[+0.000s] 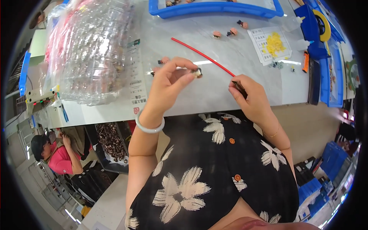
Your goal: The person is painting and assembling small toy figurines at a workbench.
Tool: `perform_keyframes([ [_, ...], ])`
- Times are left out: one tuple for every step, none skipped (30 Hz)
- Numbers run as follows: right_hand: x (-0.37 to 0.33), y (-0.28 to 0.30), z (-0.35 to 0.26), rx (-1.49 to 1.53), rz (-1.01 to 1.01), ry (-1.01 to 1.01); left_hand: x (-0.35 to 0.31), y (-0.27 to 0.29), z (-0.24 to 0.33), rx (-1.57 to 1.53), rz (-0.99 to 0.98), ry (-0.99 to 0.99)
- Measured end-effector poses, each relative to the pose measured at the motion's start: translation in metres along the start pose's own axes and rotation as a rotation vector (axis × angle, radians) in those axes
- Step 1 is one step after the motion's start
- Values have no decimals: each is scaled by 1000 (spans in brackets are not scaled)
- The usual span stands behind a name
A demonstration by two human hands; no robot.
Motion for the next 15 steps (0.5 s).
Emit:
perform_keyframes([
  [2,1,-6,124,-10,-4,-5,-10,-2,-125,-32,-20],
  [3,-1,-7,251,-22,-13,-9,-19,-7,-252,-61,-33],
  [4,-6,-4,245,-28,-32,-13,-24,-15,-297,-75,-11],
  [4,-7,-9,281,-8,33,-16,-27,-22,-312,-75,2],
  [5,-7,-16,319,16,109,-19,-30,-20,-309,-97,-11],
  [4,-10,-15,316,11,103,-22,-34,-18,-304,-117,-24],
  [2,-17,-12,345,-16,62,-26,-36,-21,-342,-104,18],
  [2,-23,-10,374,-39,23,-27,-36,-23,-346,-104,19],
  [2,-26,-11,373,-41,21,-29,-35,-23,-260,-96,-10],
  [3,-30,-7,390,-48,-26,-30,-32,-22,-174,-90,-39],
  [1,-32,-2,404,-60,-73,-31,-32,-24,-178,-86,-38],
  [1,-33,-2,401,-63,-75,-31,-28,-20,-104,-44,-104],
  [0,-35,-2,413,-72,-90,-32,-25,-16,-28,-2,-170],
  [-1,-36,-1,424,-77,-108,-32,-25,-17,-32,-4,-170],
  [-1,-37,-1,421,-75,-111,-34,-23,-11,72,26,-244],
])
Point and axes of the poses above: each hand's wrist, its own x-axis towards the middle knuckle, its own y-axis out of the back of the hand, z = x × y, the point moved 10 cm from there along x, towards the middle knuckle
